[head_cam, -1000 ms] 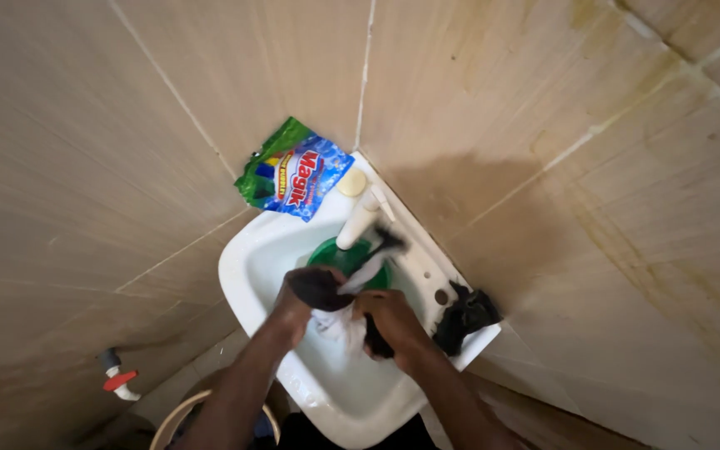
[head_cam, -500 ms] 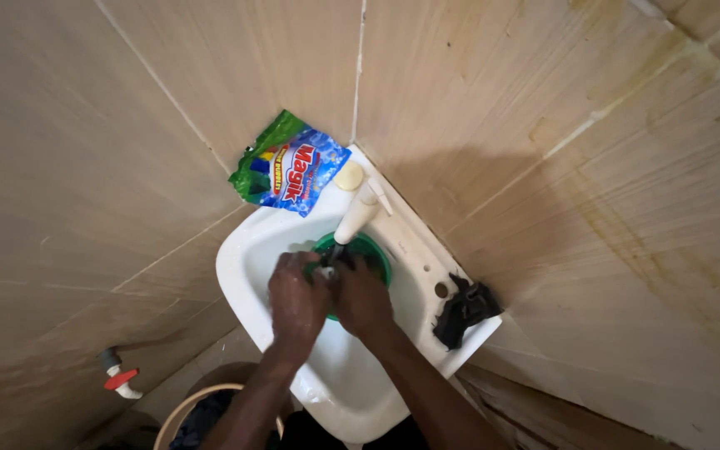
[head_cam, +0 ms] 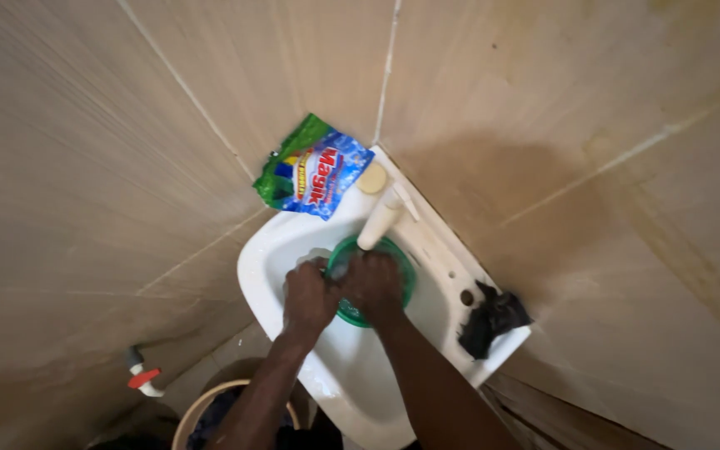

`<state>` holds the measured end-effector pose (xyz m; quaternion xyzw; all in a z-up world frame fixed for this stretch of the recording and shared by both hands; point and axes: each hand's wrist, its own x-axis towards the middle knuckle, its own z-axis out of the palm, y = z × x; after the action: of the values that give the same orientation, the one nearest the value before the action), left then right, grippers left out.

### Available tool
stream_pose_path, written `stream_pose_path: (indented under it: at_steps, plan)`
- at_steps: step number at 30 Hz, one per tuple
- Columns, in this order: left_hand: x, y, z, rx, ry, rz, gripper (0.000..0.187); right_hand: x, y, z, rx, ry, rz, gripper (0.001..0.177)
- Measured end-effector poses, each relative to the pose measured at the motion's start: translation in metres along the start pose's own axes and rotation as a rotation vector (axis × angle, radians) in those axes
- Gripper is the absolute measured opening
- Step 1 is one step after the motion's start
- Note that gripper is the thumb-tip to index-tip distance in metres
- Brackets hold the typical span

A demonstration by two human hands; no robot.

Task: The recorder is hand-washing various pieces of black and white clothing in a small green basin using detergent.

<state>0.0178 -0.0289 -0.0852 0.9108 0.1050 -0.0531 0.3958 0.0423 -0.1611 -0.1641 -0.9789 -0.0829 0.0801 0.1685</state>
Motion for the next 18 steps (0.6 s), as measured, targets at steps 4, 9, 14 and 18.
stream_pose_path:
  at_steps: [4,9,14,18]
  plan:
    - [0.006,-0.015,0.010,0.049,0.044,0.017,0.030,0.007,0.005,0.009,-0.058,0.195,-0.120,0.032]
    - [0.002,0.004,-0.006,-0.031,0.059,-0.032,0.024,-0.008,-0.011,-0.033,0.149,-0.139,0.149,0.033]
    - [-0.003,0.031,-0.026,-0.203,-0.202,-0.285,0.026,-0.052,-0.030,-0.036,0.151,0.405,0.043,0.040]
    - [0.003,0.023,-0.019,-0.170,-0.199,-0.277,0.026,-0.035,-0.019,-0.019,0.117,0.320,-0.039,0.055]
